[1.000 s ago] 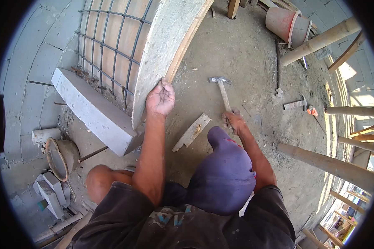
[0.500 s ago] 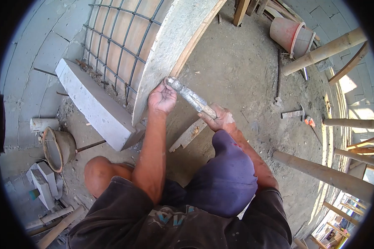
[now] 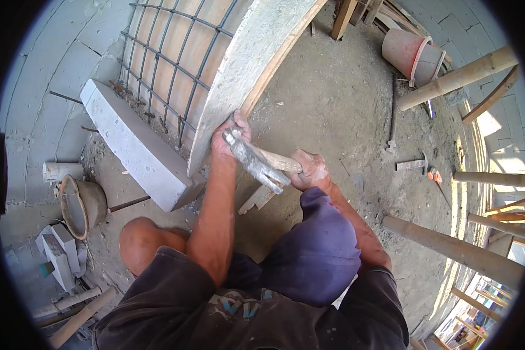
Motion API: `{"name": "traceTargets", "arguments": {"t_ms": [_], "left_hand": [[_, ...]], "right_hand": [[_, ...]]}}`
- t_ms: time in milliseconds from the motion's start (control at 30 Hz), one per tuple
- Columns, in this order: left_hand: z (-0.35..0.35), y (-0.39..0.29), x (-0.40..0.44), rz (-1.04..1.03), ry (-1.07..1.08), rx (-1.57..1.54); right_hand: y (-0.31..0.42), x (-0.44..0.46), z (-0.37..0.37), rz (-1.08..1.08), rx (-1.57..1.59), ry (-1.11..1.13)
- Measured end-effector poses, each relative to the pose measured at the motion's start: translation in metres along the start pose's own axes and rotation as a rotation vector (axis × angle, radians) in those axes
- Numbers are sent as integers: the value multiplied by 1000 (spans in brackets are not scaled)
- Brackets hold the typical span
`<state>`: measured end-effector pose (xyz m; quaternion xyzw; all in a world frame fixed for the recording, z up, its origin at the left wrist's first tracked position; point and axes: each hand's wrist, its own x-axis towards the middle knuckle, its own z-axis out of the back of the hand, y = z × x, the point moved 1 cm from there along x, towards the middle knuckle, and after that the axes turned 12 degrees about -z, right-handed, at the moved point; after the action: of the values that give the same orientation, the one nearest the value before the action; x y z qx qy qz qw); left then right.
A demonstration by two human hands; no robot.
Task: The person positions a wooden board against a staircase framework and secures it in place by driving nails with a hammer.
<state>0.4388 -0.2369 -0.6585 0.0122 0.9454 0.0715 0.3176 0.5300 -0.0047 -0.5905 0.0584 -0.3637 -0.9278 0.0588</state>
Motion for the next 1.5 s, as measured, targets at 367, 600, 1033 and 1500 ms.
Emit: {"name": "traceTargets", "arguments": {"t_ms": [367,600,1033,1500], "left_hand": [[-10,6,-11,-68,-35,64],[1,11,-14,-176,-25,242],[5,-1,-4,14,-36,191],[2,7,-43,-68,-23,651]], "right_hand": [[20,-5,11,-165,-160,-4],[4,-10,6,-180,-117,-57],[4,10,-7,-247,-361,116],[6,-11,-8,-386,42,-78]]}}
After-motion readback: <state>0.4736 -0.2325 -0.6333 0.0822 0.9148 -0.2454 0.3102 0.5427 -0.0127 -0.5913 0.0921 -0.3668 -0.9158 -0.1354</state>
